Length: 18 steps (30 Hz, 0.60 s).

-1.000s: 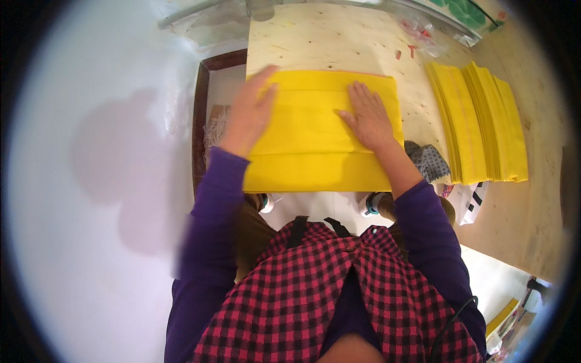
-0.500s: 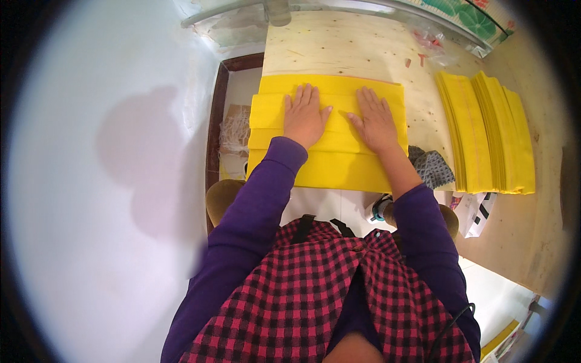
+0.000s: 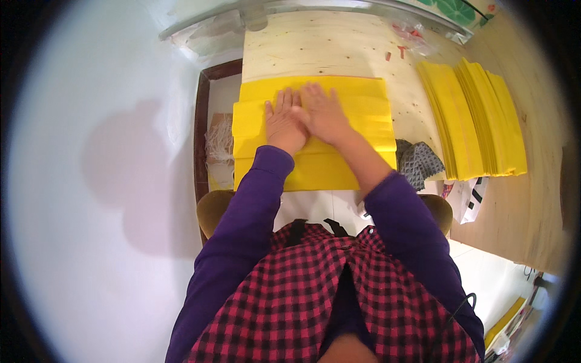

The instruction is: The person repeatedly folds yellow fabric sheets on a low table, aligning edges and pressing folds flat. They stack completed folds to the side and continue with additional sheets throughout the clip.

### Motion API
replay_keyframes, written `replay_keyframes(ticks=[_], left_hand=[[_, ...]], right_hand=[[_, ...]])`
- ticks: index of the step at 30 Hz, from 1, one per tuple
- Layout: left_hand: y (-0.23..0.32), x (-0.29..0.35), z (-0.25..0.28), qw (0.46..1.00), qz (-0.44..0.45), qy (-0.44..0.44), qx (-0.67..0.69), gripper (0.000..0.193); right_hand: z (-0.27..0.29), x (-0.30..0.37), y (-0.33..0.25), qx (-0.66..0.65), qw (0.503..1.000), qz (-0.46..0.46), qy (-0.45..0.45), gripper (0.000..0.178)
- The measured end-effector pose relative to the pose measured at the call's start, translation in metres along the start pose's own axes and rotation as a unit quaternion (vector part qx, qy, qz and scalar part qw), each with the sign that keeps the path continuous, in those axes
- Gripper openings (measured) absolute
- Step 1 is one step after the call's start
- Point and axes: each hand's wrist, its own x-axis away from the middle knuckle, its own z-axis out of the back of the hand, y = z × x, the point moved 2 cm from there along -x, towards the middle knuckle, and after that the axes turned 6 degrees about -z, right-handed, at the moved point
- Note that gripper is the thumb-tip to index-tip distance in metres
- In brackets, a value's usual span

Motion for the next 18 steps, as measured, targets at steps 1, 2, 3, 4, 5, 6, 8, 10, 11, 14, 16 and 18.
replay_keyframes(ticks=[1, 2, 3, 4, 5, 6, 8, 10, 11, 14, 16, 18], left_hand=[[-0.001, 0.002, 0.0, 1.0, -0.012, 0.007, 0.001, 0.063], [-0.003, 0.004, -0.001, 0.999, -0.026, 0.021, -0.002, 0.063], [-0.003, 0.006, -0.002, 0.999, -0.031, 0.015, -0.014, 0.064], [-0.003, 0.005, -0.004, 0.999, -0.029, 0.029, -0.007, 0.064], [-0.003, 0.002, -0.005, 0.999, -0.019, 0.025, -0.009, 0.064], [-0.003, 0.0, -0.007, 1.0, -0.002, 0.0, 0.0, 0.065], [-0.002, -0.001, -0.007, 1.0, 0.005, 0.012, 0.025, 0.066], [0.0, -0.001, -0.005, 0.999, 0.014, 0.005, 0.035, 0.067], [0.0, -0.001, -0.004, 0.999, 0.019, 0.004, 0.028, 0.068], [-0.003, 0.003, -0.001, 0.999, 0.047, -0.001, 0.01, 0.071], [-0.011, 0.005, 0.0, 0.997, 0.071, -0.005, 0.003, 0.072], [-0.024, 0.01, 0.002, 0.995, 0.1, -0.013, -0.002, 0.074]], right_hand=[[-0.006, -0.004, -0.011, -0.03, 0.999, 0.009, -0.009, 0.071], [-0.009, -0.006, -0.017, -0.061, 0.998, 0.026, -0.012, 0.071], [-0.012, -0.006, -0.016, -0.063, 0.998, 0.006, -0.024, 0.071], [-0.013, -0.003, -0.013, -0.066, 0.997, -0.008, -0.028, 0.072], [-0.013, -0.002, -0.008, -0.062, 0.997, -0.023, -0.035, 0.073], [-0.011, 0.002, 0.0, -0.033, 0.998, -0.044, -0.032, 0.075], [-0.005, 0.012, 0.022, 0.042, 0.994, -0.091, -0.033, 0.08], [0.006, 0.024, 0.047, 0.078, 0.987, -0.138, -0.029, 0.081], [0.01, 0.029, 0.057, 0.1, 0.982, -0.16, -0.025, 0.082], [0.017, 0.04, 0.077, 0.109, 0.974, -0.197, -0.021, 0.08], [0.02, 0.044, 0.087, 0.117, 0.969, -0.218, -0.012, 0.08], [0.02, 0.046, 0.091, 0.131, 0.963, -0.236, -0.004, 0.079]])
